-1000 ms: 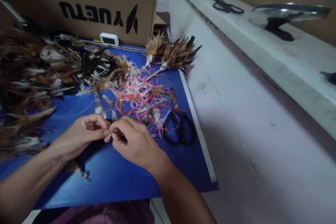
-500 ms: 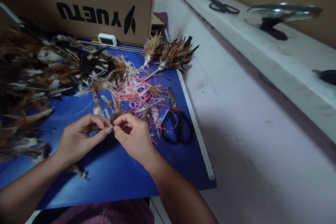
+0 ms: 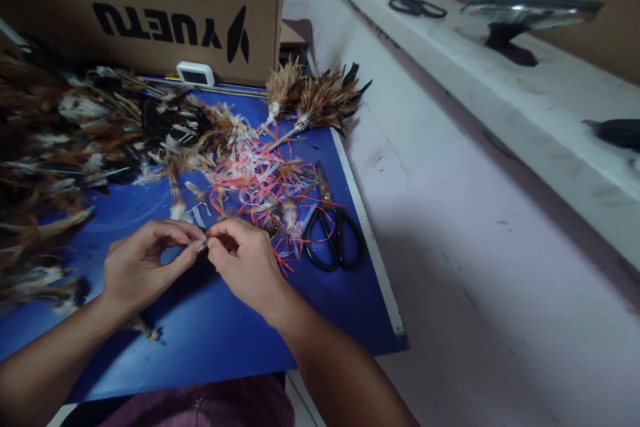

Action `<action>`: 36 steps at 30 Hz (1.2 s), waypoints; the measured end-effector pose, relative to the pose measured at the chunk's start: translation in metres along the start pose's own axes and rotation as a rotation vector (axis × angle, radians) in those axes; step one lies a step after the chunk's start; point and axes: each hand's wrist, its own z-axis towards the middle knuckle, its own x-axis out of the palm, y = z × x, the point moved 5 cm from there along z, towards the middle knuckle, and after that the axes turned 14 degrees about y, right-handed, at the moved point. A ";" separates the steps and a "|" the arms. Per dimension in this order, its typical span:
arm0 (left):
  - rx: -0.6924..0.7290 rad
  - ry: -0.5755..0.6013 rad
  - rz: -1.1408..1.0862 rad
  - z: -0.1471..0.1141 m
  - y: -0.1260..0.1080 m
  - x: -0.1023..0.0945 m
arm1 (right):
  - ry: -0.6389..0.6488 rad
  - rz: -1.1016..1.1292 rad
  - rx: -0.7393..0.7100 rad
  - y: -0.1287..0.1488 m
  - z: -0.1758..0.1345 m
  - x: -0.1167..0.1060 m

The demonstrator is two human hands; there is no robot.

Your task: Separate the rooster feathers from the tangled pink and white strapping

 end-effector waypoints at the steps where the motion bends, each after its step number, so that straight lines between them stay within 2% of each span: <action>1: 0.000 -0.012 0.005 -0.001 0.001 0.000 | 0.012 0.038 0.018 -0.002 0.000 0.000; 9: -0.015 -0.081 -0.025 -0.005 0.005 -0.001 | 0.064 0.302 0.111 -0.003 0.004 0.000; 16: -0.055 -0.110 -0.011 -0.007 0.009 0.001 | 0.061 0.357 0.147 -0.004 0.006 0.000; 24: -0.093 -0.159 -0.022 -0.008 0.009 0.000 | 0.070 0.279 0.109 -0.004 0.005 0.000; 31: -0.098 -0.169 -0.066 -0.008 0.011 0.003 | 0.026 0.027 0.056 -0.002 0.002 0.001; 36: -0.133 -0.165 -0.122 -0.003 0.007 0.003 | 0.001 -0.042 0.048 0.000 0.001 -0.001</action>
